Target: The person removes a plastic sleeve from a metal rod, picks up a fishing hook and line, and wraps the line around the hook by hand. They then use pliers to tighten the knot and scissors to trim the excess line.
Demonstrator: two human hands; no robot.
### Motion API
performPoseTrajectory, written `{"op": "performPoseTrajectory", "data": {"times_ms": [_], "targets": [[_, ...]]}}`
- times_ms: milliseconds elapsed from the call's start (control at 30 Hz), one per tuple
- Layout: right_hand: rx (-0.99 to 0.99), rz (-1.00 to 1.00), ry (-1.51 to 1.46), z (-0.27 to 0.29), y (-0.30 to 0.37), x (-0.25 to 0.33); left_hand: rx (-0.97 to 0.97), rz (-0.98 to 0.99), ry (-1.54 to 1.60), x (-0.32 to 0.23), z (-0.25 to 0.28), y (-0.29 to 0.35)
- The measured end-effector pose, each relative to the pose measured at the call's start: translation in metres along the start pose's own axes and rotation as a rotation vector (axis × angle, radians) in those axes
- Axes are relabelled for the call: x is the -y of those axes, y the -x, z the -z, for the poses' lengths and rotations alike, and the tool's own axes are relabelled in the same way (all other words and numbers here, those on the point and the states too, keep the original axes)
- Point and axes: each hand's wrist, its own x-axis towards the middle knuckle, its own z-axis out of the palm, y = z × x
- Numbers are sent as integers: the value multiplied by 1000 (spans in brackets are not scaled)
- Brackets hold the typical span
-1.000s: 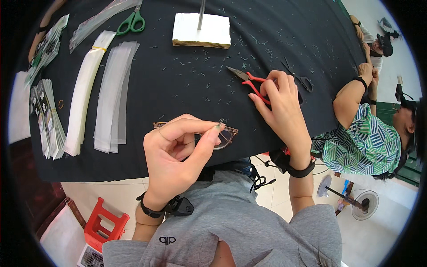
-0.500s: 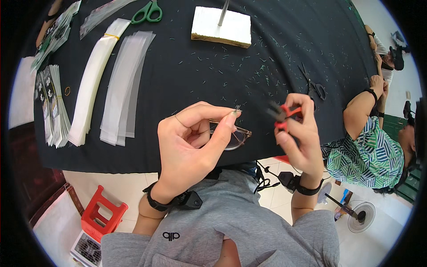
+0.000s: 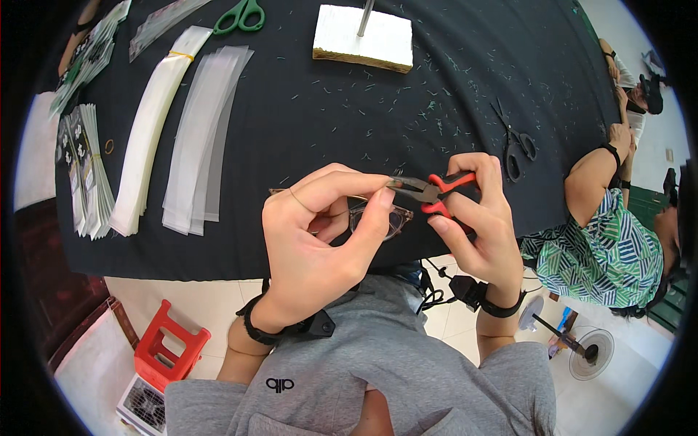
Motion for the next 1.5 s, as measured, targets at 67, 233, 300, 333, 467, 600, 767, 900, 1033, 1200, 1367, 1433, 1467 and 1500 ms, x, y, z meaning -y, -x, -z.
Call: {"op": "performPoseTrajectory", "data": {"times_ms": [67,233,300,333,467,600,767,900,1033,1200,1367,1433,1467,1500], "targets": [[-11,5,9,-1,0,0,-14,-23,-25,0,-1,0],[-18,22,53,-2,2,-2,-11,-51,-41,1,0,0],[-49,47,19,-5,2,-3,-16,-42,-40,0,0,-1],[-58,40,15,-6,2,-3,-20,-36,-39,0,-1,0],[-101,15,20,-9,5,-2,-34,-24,-14,-1,-1,0],[-324,-141,-107,-5,8,-2,-67,19,7,3,2,0],[-431,-198,297,-15,-3,-20,-84,6,116,10,1,-1],[-414,-112,437,-35,-11,-38,-77,8,90,9,-1,0],[-430,-115,500,-39,-11,-40,-75,10,114,7,-2,-1],[-477,-169,534,-13,1,-51,-46,19,122,7,-2,0],[-379,-422,714,33,22,-83,-50,18,141,6,-1,1],[-346,-398,646,41,28,-91,-50,2,130,6,0,1],[-324,-406,603,42,30,-94,-49,6,140,7,0,1],[-309,-377,616,43,31,-95,-53,5,146,7,-1,1]]}}
